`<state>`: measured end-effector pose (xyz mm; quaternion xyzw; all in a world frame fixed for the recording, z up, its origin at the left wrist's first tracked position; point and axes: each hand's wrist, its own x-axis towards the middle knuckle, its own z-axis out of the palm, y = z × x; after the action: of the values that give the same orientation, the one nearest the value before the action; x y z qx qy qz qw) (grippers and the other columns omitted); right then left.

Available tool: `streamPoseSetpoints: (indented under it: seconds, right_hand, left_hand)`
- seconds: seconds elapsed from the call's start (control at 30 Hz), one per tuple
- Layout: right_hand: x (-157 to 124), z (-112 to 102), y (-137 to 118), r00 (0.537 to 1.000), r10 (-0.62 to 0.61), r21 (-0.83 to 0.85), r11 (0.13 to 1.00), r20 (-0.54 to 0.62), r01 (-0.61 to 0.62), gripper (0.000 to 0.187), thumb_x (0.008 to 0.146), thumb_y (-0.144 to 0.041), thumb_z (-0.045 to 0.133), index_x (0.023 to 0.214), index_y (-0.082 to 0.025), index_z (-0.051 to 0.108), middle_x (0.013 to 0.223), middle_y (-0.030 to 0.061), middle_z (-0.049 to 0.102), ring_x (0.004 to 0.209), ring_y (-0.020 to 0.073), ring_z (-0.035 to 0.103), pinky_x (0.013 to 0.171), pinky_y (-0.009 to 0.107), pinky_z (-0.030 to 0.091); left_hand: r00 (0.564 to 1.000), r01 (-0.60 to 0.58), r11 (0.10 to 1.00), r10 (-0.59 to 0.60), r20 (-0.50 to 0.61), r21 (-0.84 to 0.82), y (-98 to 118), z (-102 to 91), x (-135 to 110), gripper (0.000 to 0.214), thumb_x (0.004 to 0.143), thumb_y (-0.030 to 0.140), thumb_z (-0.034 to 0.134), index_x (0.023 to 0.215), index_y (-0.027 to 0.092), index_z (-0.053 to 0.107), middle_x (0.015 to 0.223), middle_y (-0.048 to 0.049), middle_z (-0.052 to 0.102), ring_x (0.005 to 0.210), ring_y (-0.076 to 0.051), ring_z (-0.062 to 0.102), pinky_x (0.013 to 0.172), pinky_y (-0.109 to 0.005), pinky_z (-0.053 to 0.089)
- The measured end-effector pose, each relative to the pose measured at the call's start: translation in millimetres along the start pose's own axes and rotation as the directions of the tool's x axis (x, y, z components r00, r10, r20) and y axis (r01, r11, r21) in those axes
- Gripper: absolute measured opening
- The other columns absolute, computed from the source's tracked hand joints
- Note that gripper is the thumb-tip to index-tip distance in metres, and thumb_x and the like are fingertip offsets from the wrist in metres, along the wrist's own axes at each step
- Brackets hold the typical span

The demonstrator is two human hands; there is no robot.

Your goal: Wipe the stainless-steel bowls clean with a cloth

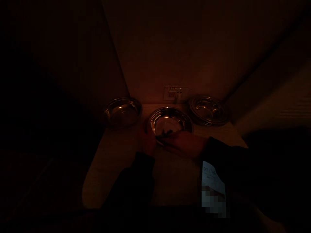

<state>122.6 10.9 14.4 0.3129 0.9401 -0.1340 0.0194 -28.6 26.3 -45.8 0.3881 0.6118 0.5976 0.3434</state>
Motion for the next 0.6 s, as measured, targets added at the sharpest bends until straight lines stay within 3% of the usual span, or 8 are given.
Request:
streamPoseSetpoints:
  seconds: [0.1, 0.2, 0.37, 0.5, 0.6]
  right_hand:
    - [10.3, 6.4, -8.8, 1.000, -0.014, 0.001, 1.000, -0.029, 0.014, 0.041, 0.097, -0.034, 0.037, 0.130, -0.014, 0.048, 0.110, 0.0149, 0.065, 0.095, 0.0216, 0.063, 0.082, 0.035, 0.048]
    - [0.4, 8.9, -10.3, 1.000, -0.016, 0.001, 1.000, -0.021, 0.016, 0.043, 0.097, -0.036, 0.037, 0.133, -0.016, 0.045, 0.109, 0.0138, 0.065, 0.095, 0.0213, 0.063, 0.082, 0.035, 0.047]
    - [-19.0, 10.5, -10.4, 1.000, -0.020, -0.033, 0.999, 0.012, 0.020, 0.038, 0.096, -0.038, 0.037, 0.119, -0.015, 0.057, 0.102, 0.0133, 0.067, 0.094, 0.0217, 0.063, 0.084, 0.036, 0.046]
    - [0.7, 16.0, -22.0, 0.998, 0.017, -0.039, 0.999, -0.056, -0.019, 0.049, 0.096, -0.045, 0.035, 0.129, -0.012, 0.048, 0.105, 0.0162, 0.066, 0.097, 0.0248, 0.061, 0.082, 0.038, 0.047]
    - [7.2, 16.7, -26.9, 0.997, 0.024, 0.004, 1.000, -0.074, -0.024, 0.049, 0.095, -0.038, 0.035, 0.134, -0.010, 0.043, 0.110, 0.0170, 0.065, 0.105, 0.0255, 0.058, 0.086, 0.039, 0.046]
  left_hand:
    - [0.999, 0.031, 0.999, -0.032, 0.013, 0.019, 1.0, -5.7, 2.5, 0.031, 0.084, 0.025, 0.046, 0.104, 0.013, 0.067, 0.111, -0.0110, 0.069, 0.105, -0.023, 0.062, 0.093, -0.035, 0.046]
    - [0.998, 0.045, 0.998, -0.047, 0.040, 0.042, 2.9, -12.9, 4.4, 0.030, 0.083, 0.025, 0.047, 0.101, 0.013, 0.068, 0.105, -0.0093, 0.071, 0.099, -0.023, 0.064, 0.089, -0.034, 0.048]
    - [0.994, 0.064, 0.998, -0.065, 0.084, 0.008, 1.3, -16.2, 3.3, 0.032, 0.082, 0.028, 0.050, 0.104, 0.013, 0.068, 0.105, -0.0098, 0.071, 0.100, -0.024, 0.064, 0.089, -0.035, 0.049]
    - [0.994, 0.063, 0.998, -0.063, 0.085, 0.006, 0.5, -15.7, 2.3, 0.033, 0.083, 0.028, 0.049, 0.105, 0.012, 0.068, 0.108, -0.0101, 0.070, 0.103, -0.023, 0.063, 0.092, -0.035, 0.047]
    - [0.995, 0.070, 0.997, -0.072, 0.066, 0.038, 0.5, -18.4, 3.5, 0.032, 0.082, 0.027, 0.049, 0.104, 0.012, 0.068, 0.110, -0.0103, 0.070, 0.105, -0.024, 0.062, 0.093, -0.035, 0.047]
